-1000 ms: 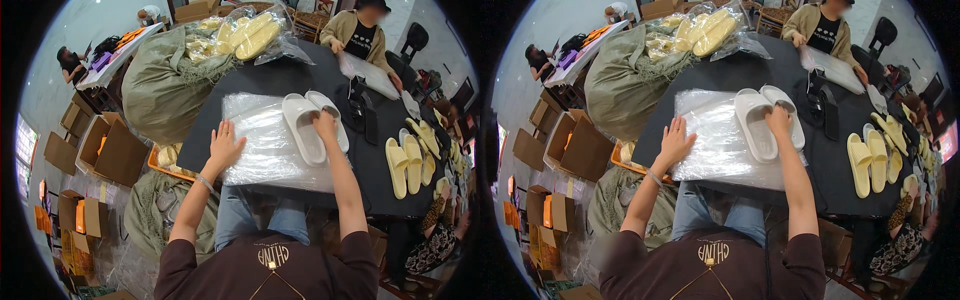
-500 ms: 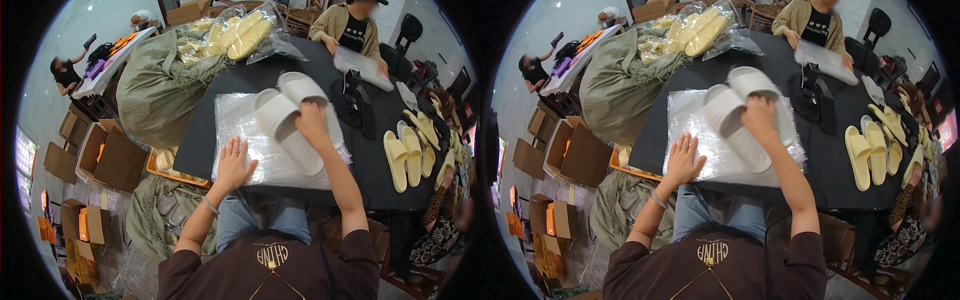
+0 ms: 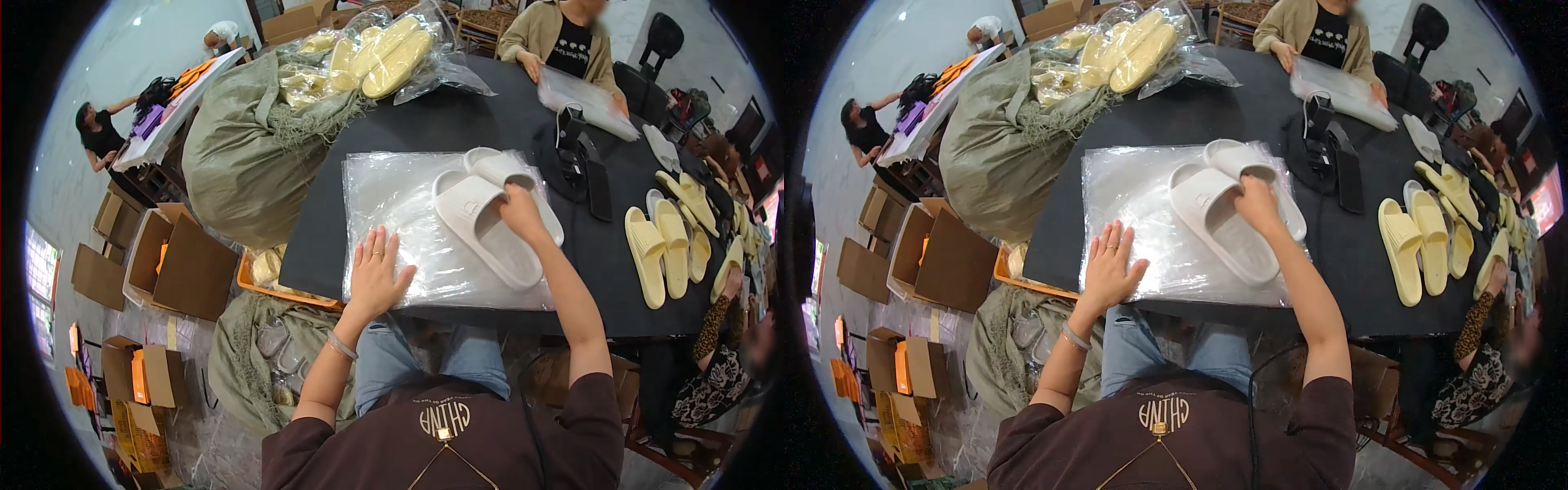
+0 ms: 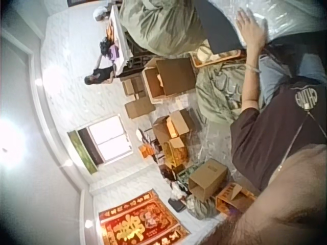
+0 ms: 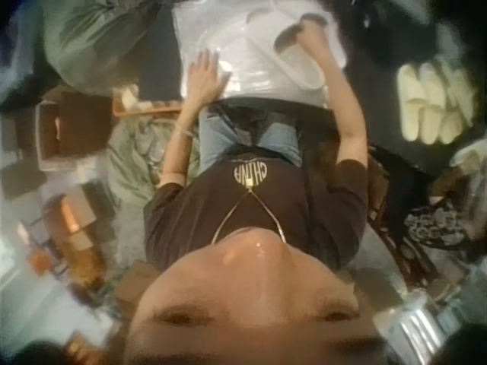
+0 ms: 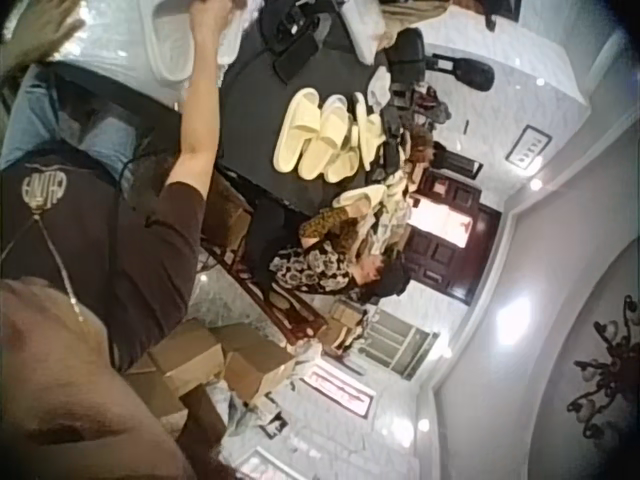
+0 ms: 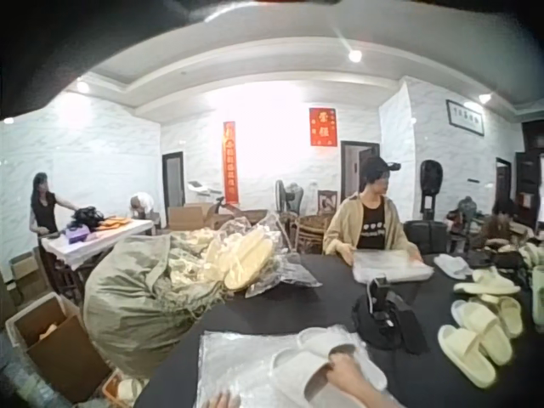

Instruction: The person places pairs of yellow and white plastic slippers onto a sheet of bubble wrap on a table. They fold the bubble wrap over the slippers to enclose them and then place the wrapped pairs onto a growing stack. The process is repeated for multiple pairs of slippers.

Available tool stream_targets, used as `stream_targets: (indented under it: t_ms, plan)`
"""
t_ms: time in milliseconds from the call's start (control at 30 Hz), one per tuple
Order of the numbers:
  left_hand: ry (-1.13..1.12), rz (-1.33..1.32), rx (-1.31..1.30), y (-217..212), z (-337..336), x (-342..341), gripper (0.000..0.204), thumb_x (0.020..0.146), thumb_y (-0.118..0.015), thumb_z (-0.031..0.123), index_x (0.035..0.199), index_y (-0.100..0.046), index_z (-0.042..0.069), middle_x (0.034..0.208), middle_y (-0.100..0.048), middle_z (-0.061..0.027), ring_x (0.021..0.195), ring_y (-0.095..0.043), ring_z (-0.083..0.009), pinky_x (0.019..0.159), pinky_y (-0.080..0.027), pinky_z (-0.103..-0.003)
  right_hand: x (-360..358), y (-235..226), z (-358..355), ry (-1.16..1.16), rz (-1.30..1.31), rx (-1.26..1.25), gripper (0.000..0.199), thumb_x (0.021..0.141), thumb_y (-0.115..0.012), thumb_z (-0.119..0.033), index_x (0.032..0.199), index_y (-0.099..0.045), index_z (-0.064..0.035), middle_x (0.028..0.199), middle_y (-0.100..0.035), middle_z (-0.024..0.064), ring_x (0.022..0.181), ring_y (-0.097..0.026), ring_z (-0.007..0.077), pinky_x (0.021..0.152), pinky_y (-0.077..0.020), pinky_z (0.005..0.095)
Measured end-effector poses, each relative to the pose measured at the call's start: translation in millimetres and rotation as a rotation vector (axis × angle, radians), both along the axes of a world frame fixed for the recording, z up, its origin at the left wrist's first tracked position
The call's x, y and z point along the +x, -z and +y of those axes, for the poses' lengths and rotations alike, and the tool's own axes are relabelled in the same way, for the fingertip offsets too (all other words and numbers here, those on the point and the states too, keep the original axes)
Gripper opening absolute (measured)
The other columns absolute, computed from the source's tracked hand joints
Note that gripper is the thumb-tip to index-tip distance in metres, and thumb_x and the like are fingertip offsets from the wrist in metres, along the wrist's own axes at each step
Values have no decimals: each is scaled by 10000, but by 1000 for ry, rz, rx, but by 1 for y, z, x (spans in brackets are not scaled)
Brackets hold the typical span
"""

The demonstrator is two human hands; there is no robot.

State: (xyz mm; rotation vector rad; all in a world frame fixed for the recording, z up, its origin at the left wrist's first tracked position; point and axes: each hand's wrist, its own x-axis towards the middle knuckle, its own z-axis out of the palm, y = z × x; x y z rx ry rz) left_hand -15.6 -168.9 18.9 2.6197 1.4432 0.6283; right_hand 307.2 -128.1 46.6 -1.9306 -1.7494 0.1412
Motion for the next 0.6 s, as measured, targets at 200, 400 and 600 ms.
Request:
stream_targets:
  t_ms: [200, 400, 600]
  plan:
    - [7, -3, -34, -1, 0, 4, 662, 868, -510, 429, 1366, -390, 9, 1442, -303, -249, 1361, -243, -384, 1108, -156, -486, 15, -34, -18, 84, -11, 157, 216, 730, -560, -48, 937, -598, -4, 1007, -609, 201, 978, -555, 392, 797, -447, 473]
    - [9, 41, -6, -1, 0, 3, 665, 870, -512, 421, 1376, -376, 12, 1459, -282, -232, 1365, -239, -376, 1102, -163, -491, 76, -91, -83, 220, -129, 490, 236, 702, -542, -13, 925, -619, -19, 924, -611, 208, 931, -556, 399, 795, -441, 464]
    - [7, 34, -1, -4, -1, 6, 666, 870, -511, 431, 1377, -379, 20, 1456, -291, -229, 1362, -249, -371, 1099, -169, -494, 231, -111, -149, 584, -407, 488, 319, 721, -517, -37, 1008, -654, -52, 969, -634, 192, 946, -573, 393, 819, -446, 444]
